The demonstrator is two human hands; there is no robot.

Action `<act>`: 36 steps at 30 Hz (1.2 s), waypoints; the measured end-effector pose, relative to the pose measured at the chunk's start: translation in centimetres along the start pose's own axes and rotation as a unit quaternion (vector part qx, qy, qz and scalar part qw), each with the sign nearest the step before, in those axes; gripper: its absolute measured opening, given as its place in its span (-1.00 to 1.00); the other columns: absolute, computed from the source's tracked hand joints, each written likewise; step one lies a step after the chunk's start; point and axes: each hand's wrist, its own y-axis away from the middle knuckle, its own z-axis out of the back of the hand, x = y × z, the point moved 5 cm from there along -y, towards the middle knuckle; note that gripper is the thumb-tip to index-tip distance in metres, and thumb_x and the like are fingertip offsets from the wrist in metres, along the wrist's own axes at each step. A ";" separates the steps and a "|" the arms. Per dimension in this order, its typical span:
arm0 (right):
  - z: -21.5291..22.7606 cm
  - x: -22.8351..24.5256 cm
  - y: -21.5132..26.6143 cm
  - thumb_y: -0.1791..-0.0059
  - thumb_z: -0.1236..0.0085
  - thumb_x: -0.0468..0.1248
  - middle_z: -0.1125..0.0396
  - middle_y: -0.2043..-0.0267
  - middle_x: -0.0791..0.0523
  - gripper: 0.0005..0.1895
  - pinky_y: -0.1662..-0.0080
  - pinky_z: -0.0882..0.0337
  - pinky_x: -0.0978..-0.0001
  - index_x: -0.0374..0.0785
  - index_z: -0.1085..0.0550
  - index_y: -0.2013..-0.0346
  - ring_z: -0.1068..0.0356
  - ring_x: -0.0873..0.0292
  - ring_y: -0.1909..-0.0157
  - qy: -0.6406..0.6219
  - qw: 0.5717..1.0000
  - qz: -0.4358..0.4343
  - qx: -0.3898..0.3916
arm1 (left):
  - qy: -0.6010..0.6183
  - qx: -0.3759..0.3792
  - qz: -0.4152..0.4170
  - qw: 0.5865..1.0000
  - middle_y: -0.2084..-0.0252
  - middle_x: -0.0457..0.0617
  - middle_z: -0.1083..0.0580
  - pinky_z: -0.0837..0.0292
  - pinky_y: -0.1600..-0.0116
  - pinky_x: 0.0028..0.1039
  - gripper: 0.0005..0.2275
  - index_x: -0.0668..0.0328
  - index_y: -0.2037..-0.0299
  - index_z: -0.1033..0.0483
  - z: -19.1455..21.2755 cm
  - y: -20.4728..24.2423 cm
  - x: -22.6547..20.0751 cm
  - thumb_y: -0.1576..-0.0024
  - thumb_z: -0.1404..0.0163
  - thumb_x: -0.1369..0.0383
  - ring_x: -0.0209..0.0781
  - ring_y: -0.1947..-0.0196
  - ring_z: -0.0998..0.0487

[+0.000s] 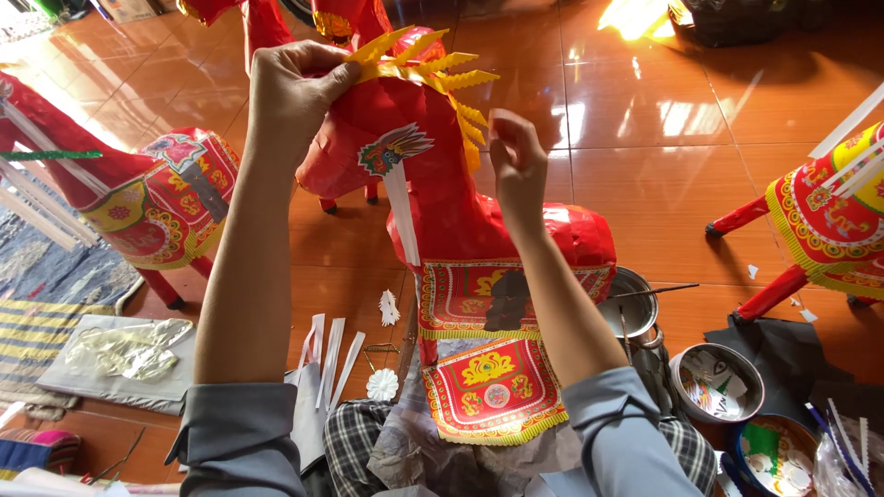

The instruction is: Assembling and decorating traditional red paper horse figures by gluing on paper panels and fringes.

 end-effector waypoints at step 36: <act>0.8 -5.9 4.8 0.10 -0.27 -0.29 -0.41 0.07 0.04 -0.47 -0.16 -0.40 0.36 -0.22 -0.34 -0.14 -0.40 0.23 0.01 -0.136 0.968 -0.199 0.076 | 0.008 -0.052 -0.109 0.993 0.23 -0.05 -0.56 -0.46 -0.07 -0.55 -0.92 0.19 0.32 -0.62 1.2 0.1 1.5 -0.09 -0.21 0.39 -0.22 0.01 -0.55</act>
